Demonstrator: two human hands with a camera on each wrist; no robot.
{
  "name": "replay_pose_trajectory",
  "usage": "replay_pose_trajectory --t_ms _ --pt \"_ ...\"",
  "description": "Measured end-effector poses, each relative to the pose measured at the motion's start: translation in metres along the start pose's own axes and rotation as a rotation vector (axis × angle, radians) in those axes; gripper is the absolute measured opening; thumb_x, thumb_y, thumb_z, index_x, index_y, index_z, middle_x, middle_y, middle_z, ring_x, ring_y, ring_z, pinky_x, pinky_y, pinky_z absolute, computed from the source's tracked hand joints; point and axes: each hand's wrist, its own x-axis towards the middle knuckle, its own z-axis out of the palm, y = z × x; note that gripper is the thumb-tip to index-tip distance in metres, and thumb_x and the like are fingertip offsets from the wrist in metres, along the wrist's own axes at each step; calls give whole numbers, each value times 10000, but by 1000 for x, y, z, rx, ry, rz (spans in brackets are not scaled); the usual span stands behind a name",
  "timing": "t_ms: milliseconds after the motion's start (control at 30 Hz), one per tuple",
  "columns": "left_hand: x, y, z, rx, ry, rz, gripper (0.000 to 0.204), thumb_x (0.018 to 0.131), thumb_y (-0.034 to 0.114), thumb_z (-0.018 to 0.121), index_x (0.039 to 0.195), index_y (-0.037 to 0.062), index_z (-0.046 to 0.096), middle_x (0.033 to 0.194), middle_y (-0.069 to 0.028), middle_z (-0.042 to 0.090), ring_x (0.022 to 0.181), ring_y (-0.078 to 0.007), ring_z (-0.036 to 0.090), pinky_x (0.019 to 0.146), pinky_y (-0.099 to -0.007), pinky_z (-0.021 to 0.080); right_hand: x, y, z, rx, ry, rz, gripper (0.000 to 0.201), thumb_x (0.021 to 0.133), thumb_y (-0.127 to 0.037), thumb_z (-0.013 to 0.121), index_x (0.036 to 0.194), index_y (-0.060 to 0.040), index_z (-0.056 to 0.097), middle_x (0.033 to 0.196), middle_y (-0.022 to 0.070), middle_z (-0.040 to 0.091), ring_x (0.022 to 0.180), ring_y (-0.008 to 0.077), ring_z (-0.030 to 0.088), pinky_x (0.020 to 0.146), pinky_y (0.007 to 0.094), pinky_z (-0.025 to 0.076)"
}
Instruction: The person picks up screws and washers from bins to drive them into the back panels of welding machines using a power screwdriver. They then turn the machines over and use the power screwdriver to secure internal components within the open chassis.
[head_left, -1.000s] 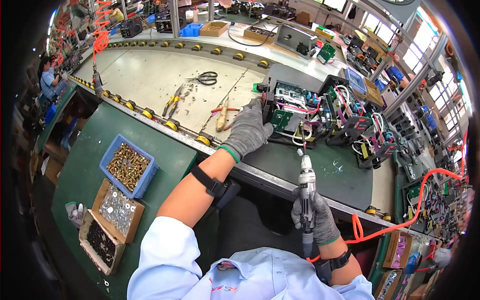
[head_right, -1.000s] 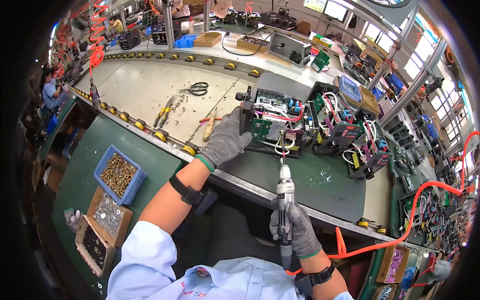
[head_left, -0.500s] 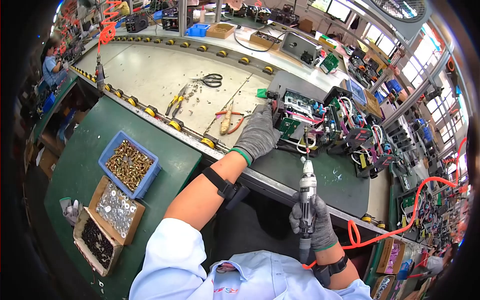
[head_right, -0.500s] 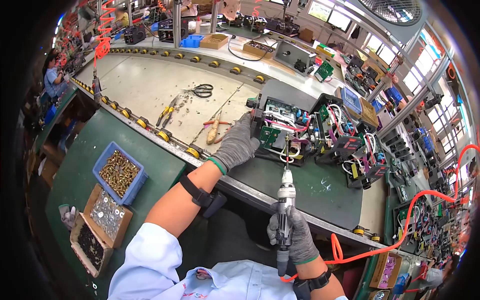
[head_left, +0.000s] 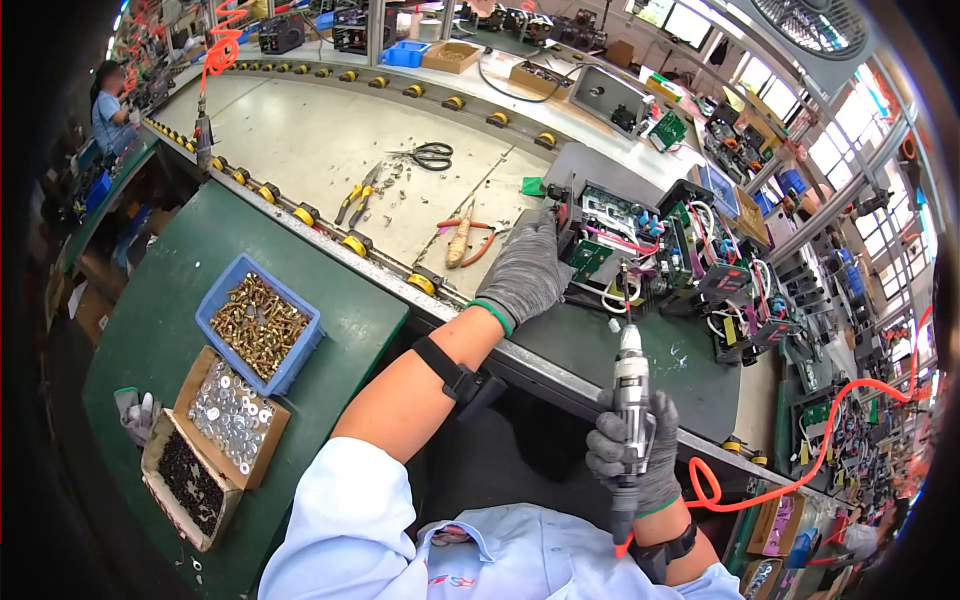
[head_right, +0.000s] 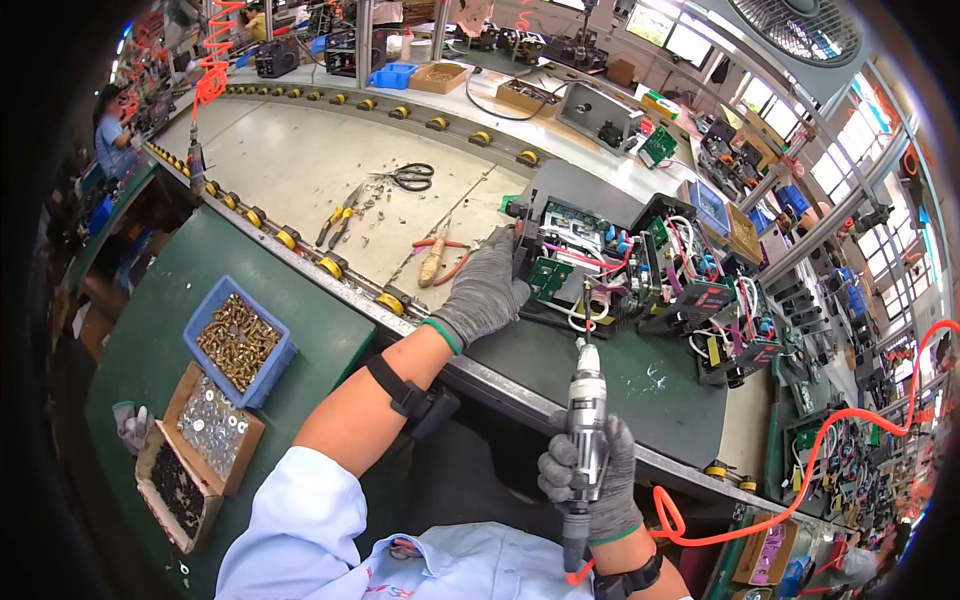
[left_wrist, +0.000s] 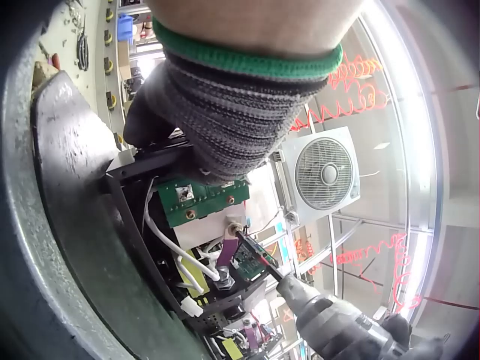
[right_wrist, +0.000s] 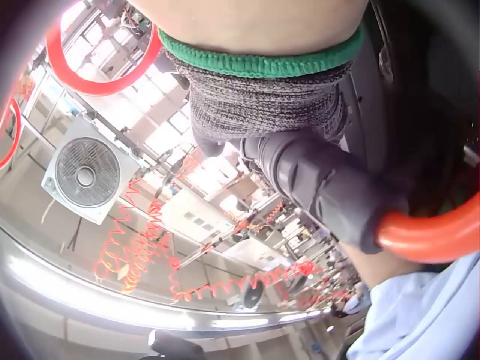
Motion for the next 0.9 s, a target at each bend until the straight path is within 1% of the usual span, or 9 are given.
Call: replay_pose_trajectory --t_ms 67,100,167,367,433,667,733,833,900 --pt "-2 2 -2 11 -10 -7 811 812 172 655 1506 -113 349 1437 -340 507 1361 -441 500 1180 -446 380 -2 -3 21 147 -32 24 698 967 -576 602 1308 33 565 773 47 587 593 158 524 489 317 456" --pt "-2 3 -2 17 -13 -11 817 813 173 654 1510 -116 342 1436 -342 506 1365 -441 496 1181 -446 379 -1 -4 28 146 -32 21 698 967 -576 602 1308 33 565 773 47 587 593 158 524 489 317 456" --pt "-1 4 -1 35 -11 -9 817 815 176 654 1509 -119 339 1434 -348 504 1365 -442 495 1183 -448 378 0 -5 37 87 -17 -6 695 979 -547 615 1294 70 569 735 13 575 566 102 556 425 251 464" --pt "-2 5 -3 2 -29 -28 821 820 185 654 1507 -128 330 1433 -361 495 1373 -444 485 1192 -456 369 5 -7 27 52 3 0 667 1001 -542 576 1290 58 586 734 22 575 548 124 523 468 305 455" --pt "-1 5 -3 14 -16 -15 821 819 184 654 1506 -129 331 1433 -361 495 1373 -446 483 1192 -458 369 7 -10 23 100 -20 37 668 1018 -580 489 1294 16 612 767 61 586 594 206 520 499 354 438" --pt "-2 2 0 -12 0 -17 832 810 157 660 1527 -99 325 1453 -337 485 1392 -431 469 1205 -440 356 6 -9 20 70 -11 12 704 1015 -601 480 1297 31 605 770 69 570 632 217 523 511 360 452" --pt "-1 -4 6 -13 28 10 833 807 150 660 1535 -83 326 1455 -326 486 1391 -427 470 1205 -439 357 5 -9 23 27 53 -23 734 981 -605 565 1293 59 576 743 40 580 570 171 524 461 320 460" --pt "-2 -3 5 -39 41 16 834 804 141 660 1546 -53 331 1444 -309 497 1376 -423 482 1193 -441 371 3 -11 18 4 35 -14 730 985 -606 559 1296 55 570 749 47 590 588 180 534 474 325 468" --pt "-3 0 2 2 40 24 846 832 178 667 1553 -58 294 1272 -359 560 1218 -476 570 1069 -495 465 2 -12 14 3 32 -15 728 989 -608 553 1299 50 569 755 52 595 594 186 538 484 330 474"
